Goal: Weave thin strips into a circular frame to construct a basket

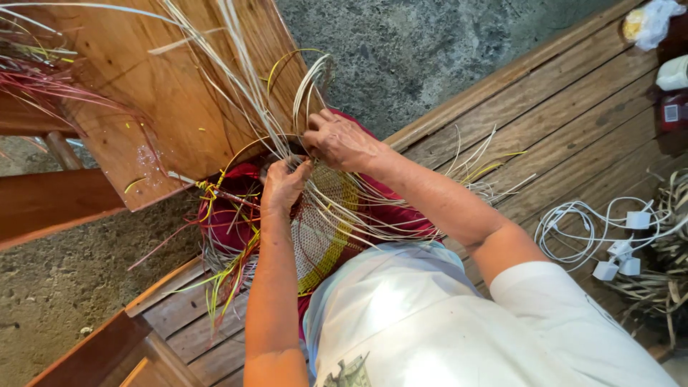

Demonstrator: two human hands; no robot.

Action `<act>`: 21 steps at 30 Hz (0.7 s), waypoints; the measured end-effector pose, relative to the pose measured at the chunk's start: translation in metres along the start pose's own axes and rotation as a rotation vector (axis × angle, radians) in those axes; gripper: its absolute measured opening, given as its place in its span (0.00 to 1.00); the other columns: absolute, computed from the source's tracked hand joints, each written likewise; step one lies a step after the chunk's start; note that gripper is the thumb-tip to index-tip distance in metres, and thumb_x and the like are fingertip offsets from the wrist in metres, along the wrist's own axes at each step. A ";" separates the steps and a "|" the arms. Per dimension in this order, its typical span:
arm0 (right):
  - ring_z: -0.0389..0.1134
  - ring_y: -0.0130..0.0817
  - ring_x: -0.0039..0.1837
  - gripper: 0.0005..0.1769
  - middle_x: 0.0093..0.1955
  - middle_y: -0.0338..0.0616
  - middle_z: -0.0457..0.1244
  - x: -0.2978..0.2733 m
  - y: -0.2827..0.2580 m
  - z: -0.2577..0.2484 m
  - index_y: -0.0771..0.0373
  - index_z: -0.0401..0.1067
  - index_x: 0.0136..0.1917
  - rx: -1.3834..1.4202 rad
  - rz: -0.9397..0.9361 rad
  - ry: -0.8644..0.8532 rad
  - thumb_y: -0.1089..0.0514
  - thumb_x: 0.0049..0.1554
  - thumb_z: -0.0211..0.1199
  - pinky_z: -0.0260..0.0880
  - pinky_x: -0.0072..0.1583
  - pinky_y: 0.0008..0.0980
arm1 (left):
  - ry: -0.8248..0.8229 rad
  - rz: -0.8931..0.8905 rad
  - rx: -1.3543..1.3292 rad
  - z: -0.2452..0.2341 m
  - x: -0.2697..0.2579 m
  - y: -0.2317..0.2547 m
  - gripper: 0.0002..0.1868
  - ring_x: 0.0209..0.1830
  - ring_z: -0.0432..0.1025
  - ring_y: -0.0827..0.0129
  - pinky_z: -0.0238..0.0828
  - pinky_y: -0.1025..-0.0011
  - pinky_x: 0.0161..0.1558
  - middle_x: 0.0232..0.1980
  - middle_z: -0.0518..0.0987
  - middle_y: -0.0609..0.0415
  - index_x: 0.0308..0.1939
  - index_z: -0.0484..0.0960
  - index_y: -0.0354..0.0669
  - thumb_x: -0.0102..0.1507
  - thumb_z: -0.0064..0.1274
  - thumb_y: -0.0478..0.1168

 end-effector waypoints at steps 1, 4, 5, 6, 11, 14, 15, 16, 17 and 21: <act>0.63 0.45 0.55 0.07 0.48 0.41 0.58 0.001 0.004 0.003 0.50 0.70 0.45 -0.058 0.019 0.051 0.51 0.54 0.65 0.69 0.53 0.40 | 0.001 -0.001 -0.012 0.001 0.000 0.000 0.11 0.36 0.78 0.64 0.73 0.64 0.45 0.29 0.84 0.51 0.35 0.89 0.46 0.58 0.63 0.49; 0.64 0.41 0.55 0.11 0.48 0.38 0.59 -0.009 -0.007 -0.004 0.49 0.68 0.49 -0.145 -0.022 0.116 0.51 0.54 0.66 0.68 0.53 0.38 | 0.010 -0.001 -0.019 0.001 -0.003 0.000 0.12 0.35 0.78 0.65 0.74 0.64 0.44 0.29 0.84 0.52 0.35 0.89 0.46 0.58 0.63 0.49; 0.63 0.40 0.53 0.10 0.48 0.37 0.59 -0.014 -0.014 -0.009 0.48 0.68 0.50 -0.176 -0.078 0.133 0.51 0.56 0.64 0.67 0.52 0.37 | 0.014 0.004 -0.011 0.001 -0.004 0.000 0.13 0.35 0.79 0.64 0.74 0.63 0.44 0.29 0.84 0.51 0.37 0.89 0.45 0.58 0.63 0.50; 0.63 0.40 0.53 0.10 0.48 0.37 0.59 -0.017 -0.024 -0.017 0.48 0.68 0.50 -0.177 -0.077 0.133 0.51 0.56 0.64 0.67 0.52 0.37 | 0.012 0.005 -0.011 -0.001 -0.003 0.001 0.13 0.35 0.79 0.64 0.74 0.63 0.44 0.29 0.84 0.51 0.37 0.89 0.45 0.58 0.63 0.50; 0.60 0.38 0.49 0.06 0.42 0.36 0.57 -0.021 -0.054 -0.047 0.49 0.66 0.40 -0.251 -0.219 0.227 0.51 0.60 0.59 0.62 0.52 0.35 | 0.049 -0.083 -0.004 0.004 0.006 -0.014 0.11 0.36 0.80 0.66 0.75 0.65 0.43 0.28 0.84 0.57 0.32 0.90 0.54 0.55 0.63 0.52; 0.60 0.37 0.48 0.08 0.41 0.36 0.57 -0.019 -0.052 -0.043 0.49 0.67 0.40 -0.274 -0.257 0.265 0.51 0.61 0.57 0.61 0.52 0.36 | 0.064 -0.098 0.016 0.005 0.010 -0.022 0.10 0.37 0.81 0.65 0.75 0.65 0.43 0.29 0.84 0.58 0.33 0.91 0.57 0.55 0.62 0.54; 0.60 0.37 0.48 0.08 0.41 0.36 0.57 -0.020 -0.053 -0.043 0.49 0.67 0.40 -0.275 -0.258 0.265 0.51 0.61 0.57 0.61 0.52 0.36 | 0.065 -0.096 0.015 0.003 0.005 -0.014 0.10 0.37 0.81 0.65 0.75 0.65 0.43 0.29 0.84 0.58 0.33 0.91 0.57 0.55 0.62 0.54; 0.60 0.38 0.48 0.08 0.41 0.37 0.57 -0.022 -0.055 -0.043 0.50 0.67 0.40 -0.299 -0.263 0.260 0.53 0.62 0.56 0.61 0.52 0.36 | 0.064 -0.090 0.007 0.000 -0.001 -0.006 0.12 0.38 0.80 0.63 0.75 0.64 0.43 0.30 0.84 0.55 0.35 0.91 0.53 0.56 0.62 0.53; 0.60 0.38 0.48 0.08 0.41 0.38 0.58 -0.023 -0.056 -0.042 0.51 0.68 0.40 -0.323 -0.267 0.255 0.54 0.62 0.55 0.61 0.52 0.36 | 0.063 -0.084 -0.001 -0.003 -0.006 0.001 0.13 0.39 0.80 0.62 0.75 0.64 0.44 0.31 0.85 0.53 0.37 0.91 0.49 0.57 0.62 0.52; 0.59 0.38 0.49 0.03 0.43 0.37 0.58 -0.035 -0.058 -0.017 0.52 0.70 0.43 -0.426 -0.231 0.159 0.55 0.56 0.56 0.60 0.52 0.38 | 0.051 -0.097 0.049 -0.009 -0.005 0.002 0.13 0.41 0.81 0.60 0.74 0.61 0.45 0.32 0.85 0.53 0.37 0.91 0.52 0.57 0.63 0.53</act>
Point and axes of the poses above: each hand's wrist, its own x-axis towards the middle knuckle, its own z-axis out of the palm, y = z × x, the point moved 4 cm from there along x, towards the middle knuckle
